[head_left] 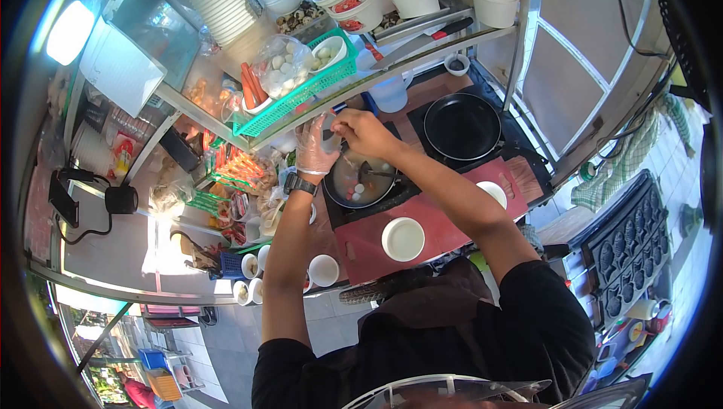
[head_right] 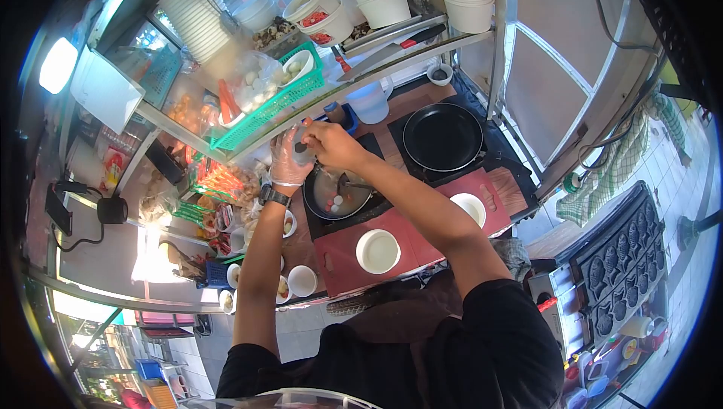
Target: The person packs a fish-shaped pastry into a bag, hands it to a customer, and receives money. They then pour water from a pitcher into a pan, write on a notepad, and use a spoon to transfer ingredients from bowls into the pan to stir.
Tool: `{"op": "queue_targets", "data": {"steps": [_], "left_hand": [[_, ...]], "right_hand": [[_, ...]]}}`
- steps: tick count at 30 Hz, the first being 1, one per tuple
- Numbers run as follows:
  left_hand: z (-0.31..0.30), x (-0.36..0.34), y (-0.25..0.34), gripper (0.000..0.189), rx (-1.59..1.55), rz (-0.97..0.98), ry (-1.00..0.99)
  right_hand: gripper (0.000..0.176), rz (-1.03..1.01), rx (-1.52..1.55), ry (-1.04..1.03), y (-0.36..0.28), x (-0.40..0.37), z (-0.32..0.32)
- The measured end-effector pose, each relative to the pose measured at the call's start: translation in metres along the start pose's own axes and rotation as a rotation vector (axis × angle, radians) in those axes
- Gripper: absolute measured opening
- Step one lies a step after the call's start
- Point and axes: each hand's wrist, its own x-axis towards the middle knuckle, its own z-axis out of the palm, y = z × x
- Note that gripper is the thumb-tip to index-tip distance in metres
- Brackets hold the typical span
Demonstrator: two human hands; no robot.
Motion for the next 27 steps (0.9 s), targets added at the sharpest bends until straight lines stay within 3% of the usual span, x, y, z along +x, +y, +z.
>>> {"op": "queue_targets", "data": {"steps": [3, 5, 6, 8, 9, 11, 18, 20, 23, 25, 27], "left_hand": [[0.001, -0.002, 0.002, 0.095, -0.084, -0.035, -0.002], [0.001, -0.002, 0.001, 0.095, -0.139, -0.049, 0.023], [0.002, -0.003, -0.001, 0.094, -0.094, -0.010, 0.028], [0.000, -0.001, -0.004, 0.092, -0.053, 0.031, 0.035], [-0.002, 0.002, -0.005, 0.091, 0.054, 0.123, 0.011], [-0.006, 0.007, -0.005, 0.090, 0.162, 0.211, -0.017], [-0.016, 0.019, 0.004, 0.092, 0.174, 0.228, -0.074], [-0.016, 0.018, 0.010, 0.093, 0.177, 0.257, -0.083], [-0.020, 0.025, 0.012, 0.094, 0.222, 0.318, -0.121], [-0.015, 0.018, 0.015, 0.095, 0.157, 0.240, -0.113], [-0.011, 0.008, 0.019, 0.094, 0.101, 0.199, -0.105]], "right_hand": [[0.007, -0.114, -0.067, 0.061, -0.001, -0.002, -0.001], [0.008, 0.003, 0.070, -0.164, 0.002, 0.001, -0.007], [0.008, 0.003, 0.072, -0.162, 0.000, 0.002, -0.008], [0.010, 0.030, 0.021, 0.040, -0.004, 0.002, -0.012], [0.010, 0.027, 0.019, 0.038, -0.003, 0.001, -0.014], [0.009, -0.133, 0.061, -0.182, -0.004, -0.006, -0.016], [0.019, -0.185, -0.036, -0.270, -0.010, -0.035, -0.022], [0.023, -0.371, -0.137, -0.292, -0.009, -0.042, -0.019], [0.023, -0.358, -0.242, -0.304, -0.011, -0.051, -0.027], [0.024, -0.332, -0.235, -0.224, -0.012, -0.055, -0.022], [0.024, -0.387, -0.291, -0.445, -0.012, -0.056, -0.021]]}}
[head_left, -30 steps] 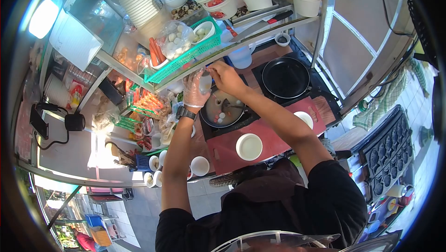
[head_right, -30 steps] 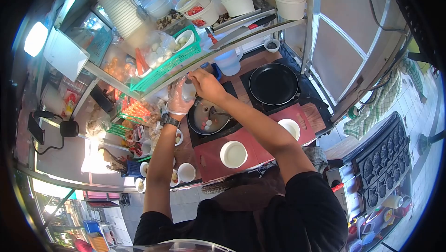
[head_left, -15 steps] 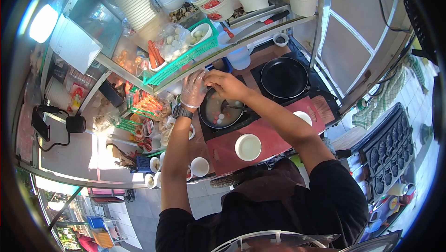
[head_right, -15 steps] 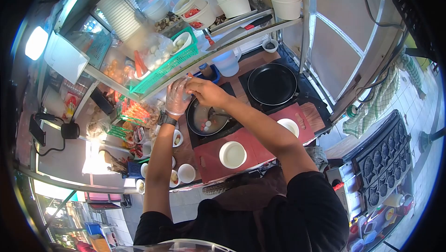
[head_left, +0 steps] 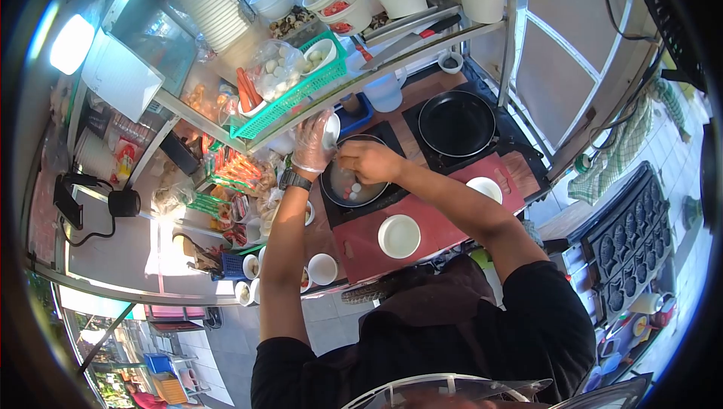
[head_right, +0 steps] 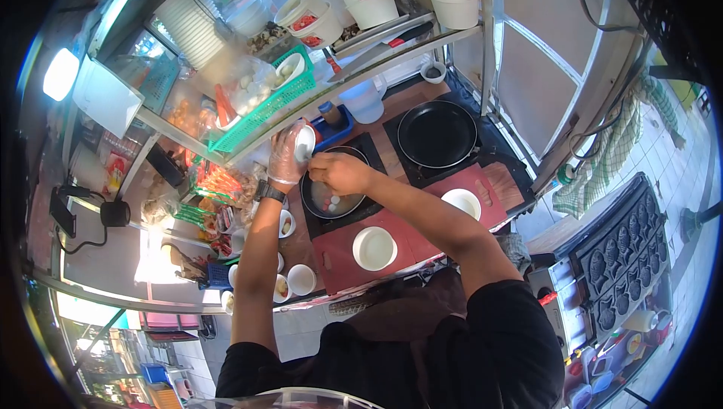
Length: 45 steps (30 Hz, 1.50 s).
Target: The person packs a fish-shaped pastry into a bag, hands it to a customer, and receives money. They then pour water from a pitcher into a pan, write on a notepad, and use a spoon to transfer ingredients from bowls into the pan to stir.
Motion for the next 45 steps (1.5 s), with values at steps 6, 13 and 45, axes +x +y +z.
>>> {"op": "queue_targets", "data": {"steps": [6, 13, 45], "left_hand": [[0.025, -0.014, 0.001, 0.098, -1.019, -0.419, 0.268], [0.036, -0.027, 0.001, 0.106, -1.043, -0.387, 0.396], [0.010, -0.133, 0.114, 0.103, -0.793, -0.697, 0.513]], "right_hand": [[0.013, 0.345, 0.407, 0.347, -0.004, 0.010, 0.001], [0.013, 0.371, 0.379, 0.411, -0.008, 0.034, -0.004], [0.010, 0.479, 0.190, 0.072, -0.147, -0.045, -0.191]]}}
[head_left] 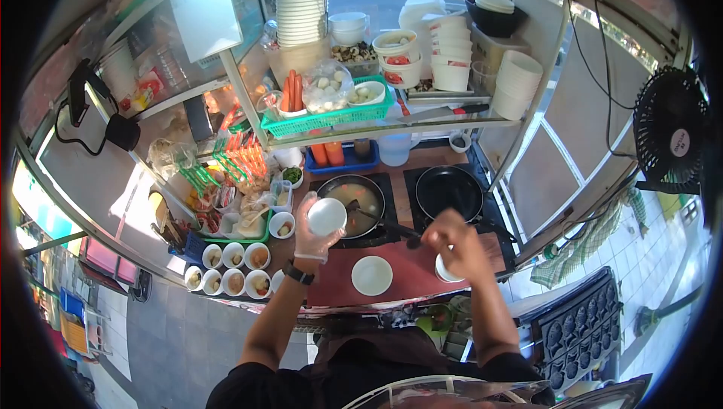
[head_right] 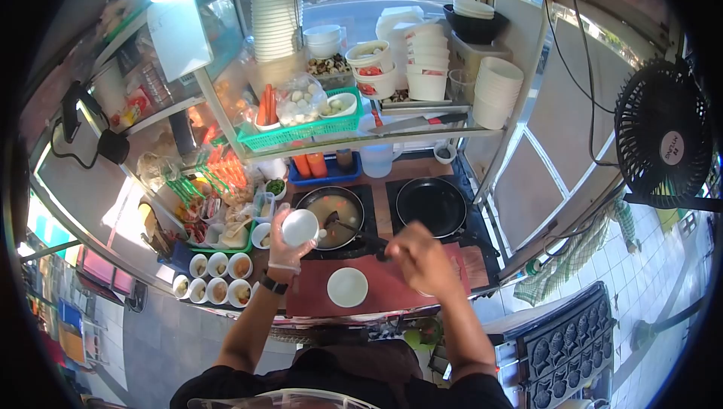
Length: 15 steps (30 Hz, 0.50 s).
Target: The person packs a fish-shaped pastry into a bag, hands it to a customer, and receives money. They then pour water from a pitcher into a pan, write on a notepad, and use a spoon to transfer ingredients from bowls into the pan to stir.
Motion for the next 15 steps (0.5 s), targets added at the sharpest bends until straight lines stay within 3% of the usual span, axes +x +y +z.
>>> {"op": "queue_targets", "data": {"steps": [1, 4, 5, 6, 7, 9, 10, 11, 13, 15], "left_hand": [[-0.001, -0.006, -0.005, 0.103, 0.029, 0.028, 0.009], [0.003, -0.022, 0.035, 0.104, -0.146, -0.013, -0.010], [0.000, -0.025, 0.050, 0.105, -0.198, -0.024, -0.035], [-0.001, -0.026, 0.086, 0.107, -0.405, -0.178, -0.066], [-0.009, -0.033, 0.053, 0.106, -0.377, -0.059, -0.122], [-0.021, -0.048, 0.062, 0.105, -0.383, -0.093, -0.116], [-0.024, -0.051, 0.097, 0.092, -0.492, -0.268, -0.079], [-0.033, -0.060, 0.093, 0.093, -0.510, -0.318, -0.100], [-0.047, -0.082, 0.079, 0.097, -0.335, -0.211, 0.049], [-0.071, -0.102, 0.072, 0.099, -0.208, -0.193, 0.069]], "right_hand": [[0.012, -0.102, 0.000, 0.067, -0.006, 0.033, -0.009], [0.016, -0.026, -0.038, 0.142, -0.024, 0.146, -0.024], [0.020, -0.128, -0.163, 0.175, -0.016, 0.194, -0.026], [0.022, -0.252, -0.241, 0.233, 0.002, 0.245, -0.023], [0.023, -0.163, -0.438, 0.235, 0.008, 0.291, -0.021], [0.032, 0.089, -0.643, 0.140, 0.019, 0.373, -0.016], [0.033, 0.122, -0.718, 0.070, 0.033, 0.413, -0.012], [0.035, 0.155, -0.792, -0.002, 0.050, 0.446, -0.007], [0.036, 0.139, -0.848, -0.049, 0.097, 0.499, 0.008], [0.038, 0.124, -0.913, -0.099, 0.099, 0.516, 0.012]]}}
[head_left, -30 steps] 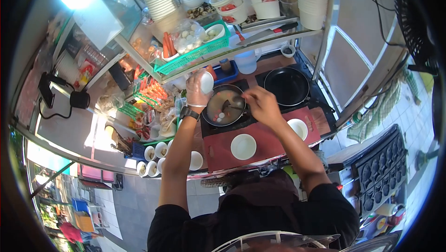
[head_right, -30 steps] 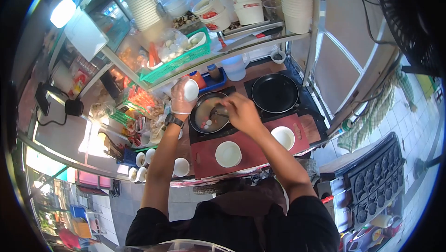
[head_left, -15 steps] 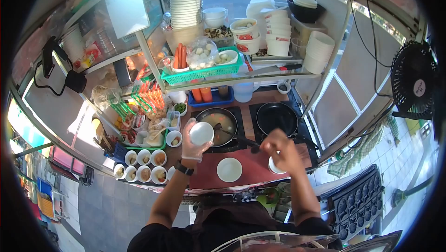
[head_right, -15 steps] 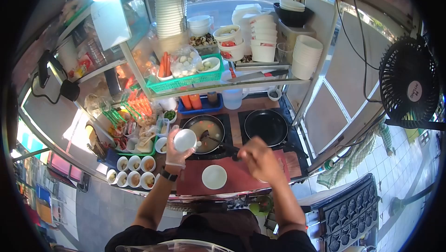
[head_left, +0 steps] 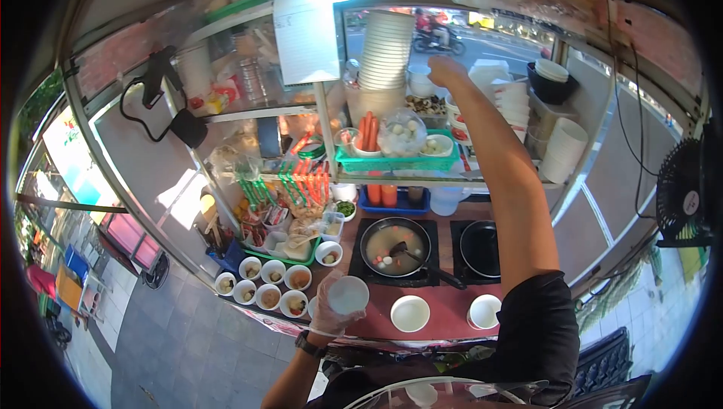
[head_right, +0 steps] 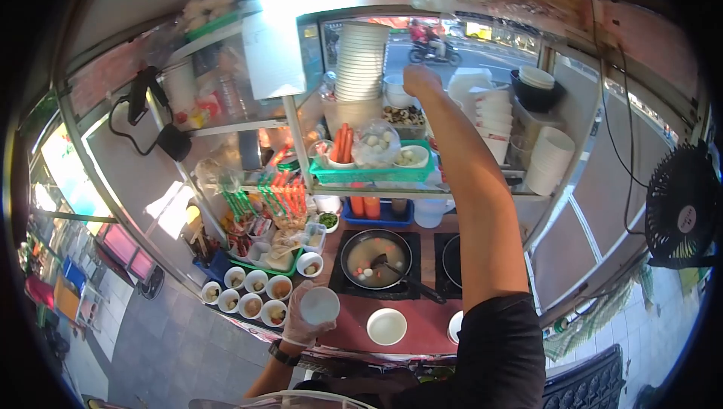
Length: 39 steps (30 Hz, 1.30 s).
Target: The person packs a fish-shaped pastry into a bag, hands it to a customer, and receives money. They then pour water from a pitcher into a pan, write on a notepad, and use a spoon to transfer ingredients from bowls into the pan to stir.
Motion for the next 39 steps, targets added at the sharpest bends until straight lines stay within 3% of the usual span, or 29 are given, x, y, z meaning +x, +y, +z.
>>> {"op": "queue_targets", "data": {"steps": [1, 3, 5, 6, 8, 10, 12, 20, 22, 23, 25, 26, 27, 28, 30, 31, 32, 33, 34, 35, 36, 37, 38, 39], "left_hand": [[-0.011, -0.004, -0.002, 0.102, 0.114, 0.006, 0.008], [-0.011, -0.014, 0.035, 0.104, 0.024, -0.066, 0.074], [-0.010, -0.022, 0.068, 0.106, -0.119, -0.190, 0.128], [-0.020, -0.025, 0.060, 0.106, -0.130, -0.194, 0.125], [-0.042, -0.029, 0.039, 0.101, 0.204, -0.022, 0.096], [-0.045, -0.025, 0.049, 0.101, 0.186, -0.037, 0.072], [-0.047, -0.020, 0.050, 0.103, -0.032, -0.146, 0.081], [-0.074, -0.003, 0.043, 0.098, 0.046, -0.104, 0.036], [-0.088, -0.004, 0.036, 0.099, -0.020, -0.082, -0.020], [-0.095, -0.002, 0.036, 0.100, 0.112, -0.039, -0.024], [-0.123, -0.010, 0.009, 0.105, 0.360, 0.041, 0.008], [-0.126, -0.012, 0.013, 0.099, 0.274, 0.046, 0.061], [-0.131, -0.015, 0.027, 0.100, 0.237, -0.019, 0.067], [-0.138, -0.015, 0.030, 0.101, 0.166, -0.052, 0.066], [-0.156, -0.019, 0.039, 0.102, 0.303, -0.003, 0.097], [-0.163, -0.022, 0.040, 0.100, 0.367, 0.017, 0.132], [-0.163, -0.025, 0.037, 0.096, 0.077, -0.101, 0.188], [-0.174, -0.026, 0.037, 0.095, 0.190, -0.079, 0.189], [-0.182, -0.025, 0.036, 0.094, 0.300, -0.048, 0.178], [-0.190, -0.024, 0.032, 0.094, 0.299, -0.062, 0.169], [-0.197, -0.024, 0.026, 0.094, 0.326, 0.000, 0.170], [-0.203, -0.023, 0.022, 0.095, 0.350, 0.065, 0.168], [-0.206, -0.020, 0.023, 0.095, 0.344, 0.060, 0.151], [-0.205, -0.018, 0.029, 0.094, 0.254, 0.031, 0.163]], "right_hand": [[0.041, -0.023, -0.036, -0.026, -0.003, -0.004, -0.004], [0.044, -0.055, -0.083, -0.059, -0.010, -0.008, -0.003], [0.033, 0.046, -0.028, -0.016, -0.011, -0.010, 0.001], [0.033, 0.048, -0.039, -0.020, -0.011, -0.015, 0.000], [0.030, -0.049, -0.044, -0.045, -0.011, -0.028, -0.008], [0.030, 0.007, 0.018, 0.004, -0.008, -0.033, -0.008], [0.029, 0.057, 0.083, 0.059, -0.008, -0.034, -0.011], [0.011, 0.170, 0.072, 0.299, -0.015, -0.055, -0.018], [0.013, 0.190, 0.105, 0.354, -0.009, -0.063, -0.018], [0.016, 0.195, 0.146, 0.413, -0.011, -0.069, -0.020], [0.023, 0.325, 0.096, 0.519, -0.045, -0.112, -0.051], [0.025, 0.266, -0.081, 0.504, -0.022, -0.113, -0.034], [0.024, 0.161, -0.203, 0.539, -0.055, -0.158, -0.059], [0.023, 0.200, -0.144, 0.506, -0.089, -0.196, -0.078], [0.021, 0.069, -0.018, 0.452, -0.127, -0.257, -0.083], [0.022, 0.142, 0.032, 0.255, -0.155, -0.286, -0.085], [0.024, 0.056, 0.080, 0.167, -0.179, -0.315, -0.071], [0.025, -0.023, 0.128, 0.092, -0.202, -0.339, -0.059], [0.026, 0.049, 0.227, -0.117, -0.222, -0.358, -0.033], [0.026, -0.036, 0.184, -0.237, -0.248, -0.371, -0.016], [0.025, 0.002, 0.186, -0.412, -0.263, -0.382, 0.022], [0.023, -0.093, 0.260, -0.454, -0.268, -0.394, 0.065], [0.020, -0.045, 0.225, -0.591, -0.281, -0.402, 0.096], [0.019, -0.132, 0.189, -0.518, -0.275, -0.421, 0.164]]}}
